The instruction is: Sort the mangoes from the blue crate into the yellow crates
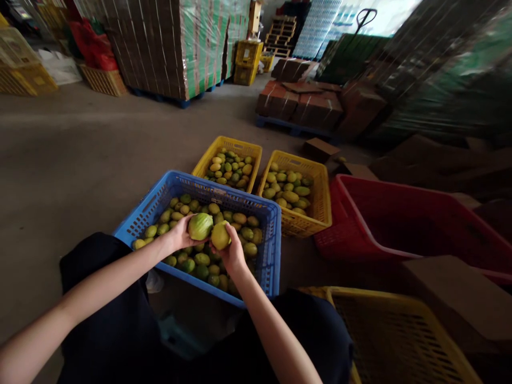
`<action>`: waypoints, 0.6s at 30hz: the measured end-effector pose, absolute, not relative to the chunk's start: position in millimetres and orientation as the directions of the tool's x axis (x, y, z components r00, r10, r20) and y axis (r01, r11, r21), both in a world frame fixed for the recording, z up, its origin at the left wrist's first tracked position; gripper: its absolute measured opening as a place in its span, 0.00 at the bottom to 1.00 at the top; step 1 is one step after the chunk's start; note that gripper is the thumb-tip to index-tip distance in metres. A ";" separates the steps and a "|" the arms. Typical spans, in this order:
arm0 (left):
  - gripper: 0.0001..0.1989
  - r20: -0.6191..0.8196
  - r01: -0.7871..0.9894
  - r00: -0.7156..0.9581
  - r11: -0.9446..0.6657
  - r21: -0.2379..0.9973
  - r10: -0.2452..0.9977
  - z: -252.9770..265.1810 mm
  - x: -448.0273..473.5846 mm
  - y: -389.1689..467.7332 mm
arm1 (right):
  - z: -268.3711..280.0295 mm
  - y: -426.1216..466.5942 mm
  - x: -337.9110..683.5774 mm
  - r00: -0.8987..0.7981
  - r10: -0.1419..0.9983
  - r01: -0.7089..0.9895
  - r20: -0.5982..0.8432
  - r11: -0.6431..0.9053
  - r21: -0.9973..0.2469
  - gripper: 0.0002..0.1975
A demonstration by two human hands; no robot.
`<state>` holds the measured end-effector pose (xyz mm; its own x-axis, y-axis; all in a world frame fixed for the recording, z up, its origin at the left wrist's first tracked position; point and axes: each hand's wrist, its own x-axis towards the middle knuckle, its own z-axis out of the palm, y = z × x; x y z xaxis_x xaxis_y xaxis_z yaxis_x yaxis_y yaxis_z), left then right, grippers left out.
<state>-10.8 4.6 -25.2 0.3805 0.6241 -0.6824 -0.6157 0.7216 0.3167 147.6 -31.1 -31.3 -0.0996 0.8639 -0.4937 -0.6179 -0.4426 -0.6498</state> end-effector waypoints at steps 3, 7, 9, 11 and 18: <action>0.16 -0.516 -0.600 0.520 0.721 0.347 0.681 -22.2 -10.7 1.1 | -20.3 -28.2 154.7 -0.163 0.882 -0.637 -0.442 -0.436 -0.636 0.16; 0.14 -0.399 -0.653 0.565 0.687 0.318 0.722 -16.8 -10.1 -6.4 | -10.4 -28.9 161.7 -0.231 0.922 -0.661 -0.311 -0.383 -0.645 0.19; 0.12 -0.393 -0.678 0.542 0.663 0.318 0.743 -13.9 -10.6 -8.6 | -8.3 -31.6 162.9 -0.241 0.929 -0.666 -0.281 -0.368 -0.649 0.18; 0.12 -0.362 -0.671 0.543 0.651 0.356 0.758 -10.6 -11.4 -9.8 | -7.1 -34.8 163.0 -0.250 0.936 -0.656 -0.249 -0.352 -0.668 0.16; 0.16 -0.199 -0.517 0.661 0.631 0.578 0.723 0.9 -13.7 -16.8 | 2.2 -43.3 165.3 -0.354 0.931 -0.501 -0.095 -0.274 -0.821 0.20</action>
